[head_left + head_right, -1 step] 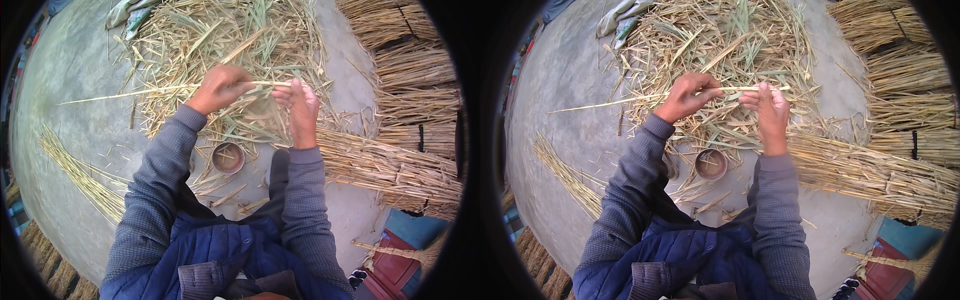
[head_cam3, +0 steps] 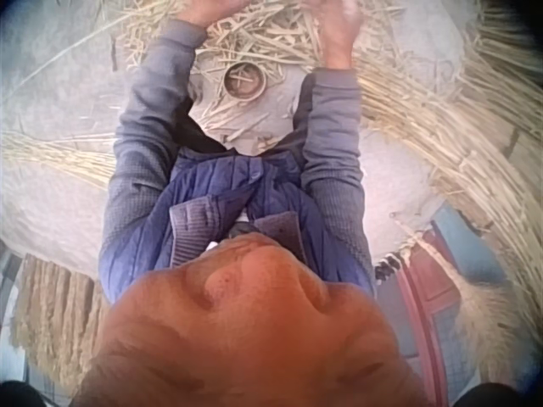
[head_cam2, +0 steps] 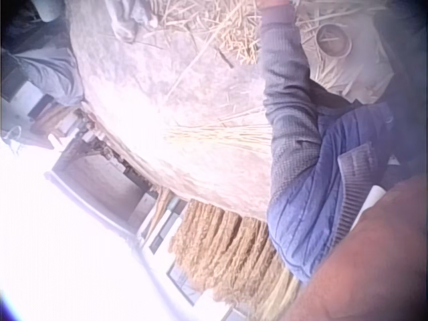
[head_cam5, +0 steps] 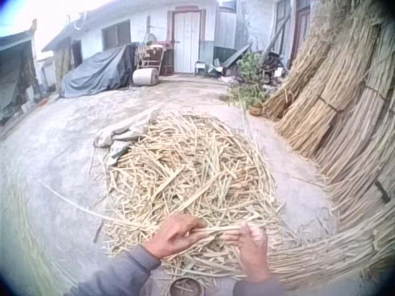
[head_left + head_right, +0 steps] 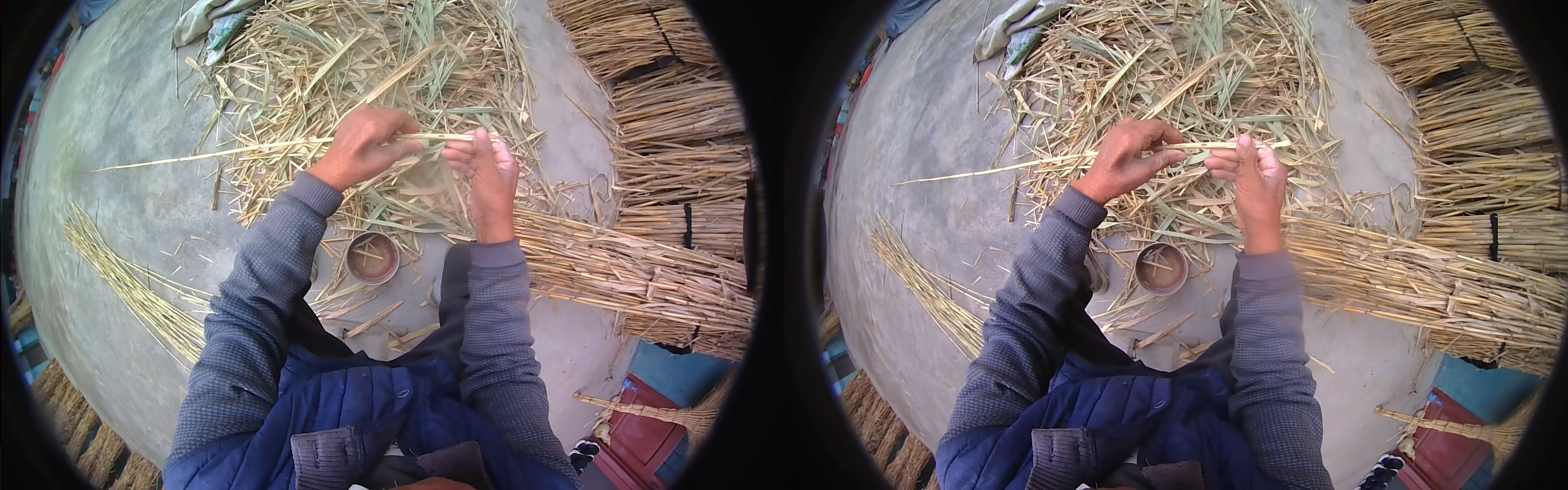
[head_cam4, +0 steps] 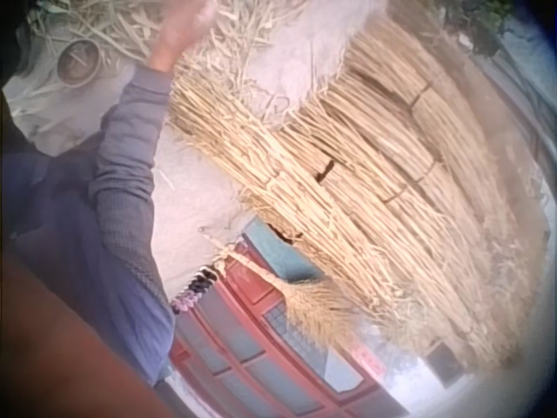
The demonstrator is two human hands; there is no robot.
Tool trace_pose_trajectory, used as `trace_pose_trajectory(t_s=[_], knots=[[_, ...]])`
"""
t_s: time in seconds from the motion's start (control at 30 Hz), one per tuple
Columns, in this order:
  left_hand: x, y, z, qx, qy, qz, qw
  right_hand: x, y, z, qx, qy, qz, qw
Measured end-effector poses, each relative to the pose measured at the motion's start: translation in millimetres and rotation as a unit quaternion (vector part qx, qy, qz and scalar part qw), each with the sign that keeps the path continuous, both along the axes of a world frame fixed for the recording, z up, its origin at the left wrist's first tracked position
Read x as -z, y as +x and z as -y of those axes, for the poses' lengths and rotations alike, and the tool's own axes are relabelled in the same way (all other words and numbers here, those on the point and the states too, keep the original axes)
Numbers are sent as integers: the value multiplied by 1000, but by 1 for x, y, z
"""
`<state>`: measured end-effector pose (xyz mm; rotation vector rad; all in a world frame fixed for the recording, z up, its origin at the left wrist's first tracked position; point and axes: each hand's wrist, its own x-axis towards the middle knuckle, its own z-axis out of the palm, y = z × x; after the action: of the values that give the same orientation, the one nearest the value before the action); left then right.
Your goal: The person sits on the floor and repeatedly strips leaves from long plant stems by hand. The person holds each stem with both hands, pulls off the leaves, and places the cleaned stem aside. The process is repeated for multiple stems.
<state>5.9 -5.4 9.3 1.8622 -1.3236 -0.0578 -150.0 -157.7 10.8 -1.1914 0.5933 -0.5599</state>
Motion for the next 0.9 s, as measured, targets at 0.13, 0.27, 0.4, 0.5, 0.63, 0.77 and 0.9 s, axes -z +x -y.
trace_pose_trajectory(t_s=[0.13, 0.27, 0.4, 0.5, 0.63, 0.77, 0.9], knots=[[14, -13, 15, -18, -60, 171, 983, 4, 4, -10, 1, 35, 3, 999], [21, -16, 21, -13, -104, 230, 968, 5, 5, -15, 20, 41, -4, 999], [19, -16, 21, -4, -127, 268, 955, 6, 5, -15, 30, 44, 0, 999], [16, -18, 22, 7, -145, 258, 955, 5, 3, -15, 31, 39, -6, 999], [13, -23, 20, 2, -147, 214, 966, 1, -2, -17, 30, 38, -22, 999], [13, -36, 17, -32, -135, 43, 989, -4, -2, -17, 19, 32, -28, 999], [10, -42, 15, -52, -112, -16, 992, -7, -4, -16, 5, 23, -49, 999]])
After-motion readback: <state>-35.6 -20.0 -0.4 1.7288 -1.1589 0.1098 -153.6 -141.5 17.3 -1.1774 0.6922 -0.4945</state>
